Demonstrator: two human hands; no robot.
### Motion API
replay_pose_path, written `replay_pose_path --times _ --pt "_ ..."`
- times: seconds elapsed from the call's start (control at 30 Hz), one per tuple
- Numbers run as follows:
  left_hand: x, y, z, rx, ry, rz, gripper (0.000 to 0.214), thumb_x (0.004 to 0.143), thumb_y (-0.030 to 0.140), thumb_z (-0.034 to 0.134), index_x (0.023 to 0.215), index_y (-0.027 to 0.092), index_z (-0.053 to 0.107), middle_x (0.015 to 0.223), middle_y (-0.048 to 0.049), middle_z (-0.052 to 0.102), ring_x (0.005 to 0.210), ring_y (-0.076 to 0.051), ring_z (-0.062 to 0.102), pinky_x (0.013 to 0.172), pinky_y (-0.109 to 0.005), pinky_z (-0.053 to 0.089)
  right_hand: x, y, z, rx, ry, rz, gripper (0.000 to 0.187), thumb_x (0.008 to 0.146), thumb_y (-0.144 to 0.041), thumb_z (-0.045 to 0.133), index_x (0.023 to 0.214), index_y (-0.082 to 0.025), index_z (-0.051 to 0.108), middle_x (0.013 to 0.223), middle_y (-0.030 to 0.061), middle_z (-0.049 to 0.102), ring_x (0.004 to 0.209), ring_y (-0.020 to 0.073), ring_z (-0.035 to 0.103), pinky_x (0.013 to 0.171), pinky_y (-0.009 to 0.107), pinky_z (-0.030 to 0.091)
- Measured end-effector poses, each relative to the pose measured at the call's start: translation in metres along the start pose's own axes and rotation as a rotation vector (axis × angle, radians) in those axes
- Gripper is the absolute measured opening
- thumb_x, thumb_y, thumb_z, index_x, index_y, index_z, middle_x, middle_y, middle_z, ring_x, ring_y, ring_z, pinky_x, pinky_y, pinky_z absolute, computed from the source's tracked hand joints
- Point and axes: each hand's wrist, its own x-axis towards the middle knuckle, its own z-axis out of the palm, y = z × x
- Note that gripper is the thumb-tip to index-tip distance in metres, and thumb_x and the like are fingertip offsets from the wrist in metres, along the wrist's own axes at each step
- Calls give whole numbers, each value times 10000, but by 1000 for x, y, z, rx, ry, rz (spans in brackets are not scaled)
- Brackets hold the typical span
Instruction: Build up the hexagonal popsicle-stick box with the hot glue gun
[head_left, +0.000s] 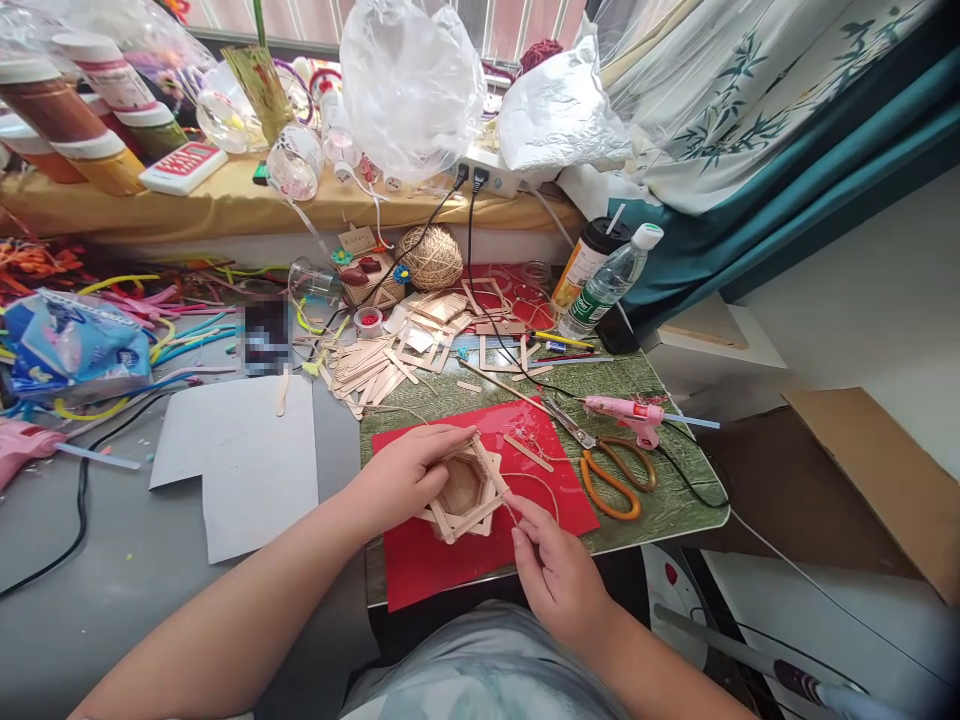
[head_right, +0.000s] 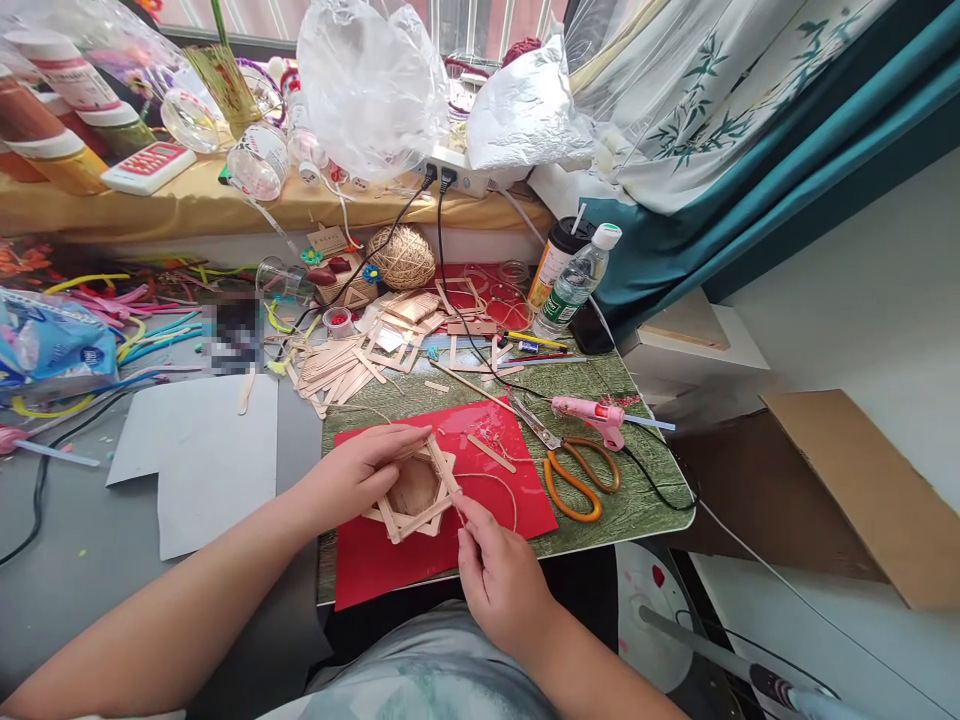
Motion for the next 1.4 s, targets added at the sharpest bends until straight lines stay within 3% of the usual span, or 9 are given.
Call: replay_pose_path --times 0.2,0.37,0.57,1.0,1.17,1.33,1.4 --pt "-2 3 -1 38 0 -18 719 897 74 457 1563 321 569 1561 23 619 1442 -226 577 1233 -349 467 2 5 -3 -65 53 -125 464 1085 -171 443 1541 -217 516 1101 96 807 884 199 791 822 316 633" --pt "-2 1 1 36 15 6 578 1003 178 479 1552 326 583 1538 7 641 1417 -228 607 1205 -339 490 -1 14 5 -119 90 -181 444 1067 -141 478 1498 -234 526 1092 82 821 880 203 809 817 320 656" --pt "-2 -2 5 24 38 34 512 1065 243 464 1555 341 575 1538 3 641 1390 -216 622 1171 -325 506 -8 19 15 -16 164 -110 328 1057 -157 513 1370 -234 573 1118 77 817 973 195 816 861 300 661" --pt "-1 -2 5 15 31 28 489 1088 293 444 1557 329 574 1542 -8 636 1394 -217 616 1174 -324 497 -9 12 7 113 161 -37 231 1077 -197 502 1274 -234 617 955 44 784 781 166 757 729 275 601" --pt "-1 -1 4 15 18 43 536 1080 241 426 1592 370 520 1527 5 641 1374 -207 619 1161 -329 501 -6 9 8 61 111 -11 408 1083 -205 463 1487 -236 518 778 -19 690 638 144 661 661 256 564" --pt "-2 -3 5 -69 -38 81 516 1074 223 416 1508 417 617 1554 16 602 1374 -216 611 1164 -339 498 -1 12 4 -50 66 -91 574 1072 -163 448 1633 -284 413 975 32 781 766 159 737 753 269 597" --pt "-2 -3 6 -100 -55 88 487 1081 243 426 1479 415 648 1551 12 600 1368 -219 613 1168 -346 495 1 15 2 -98 40 -123 614 1063 -141 439 1658 -285 386 941 32 769 749 166 725 746 276 597"
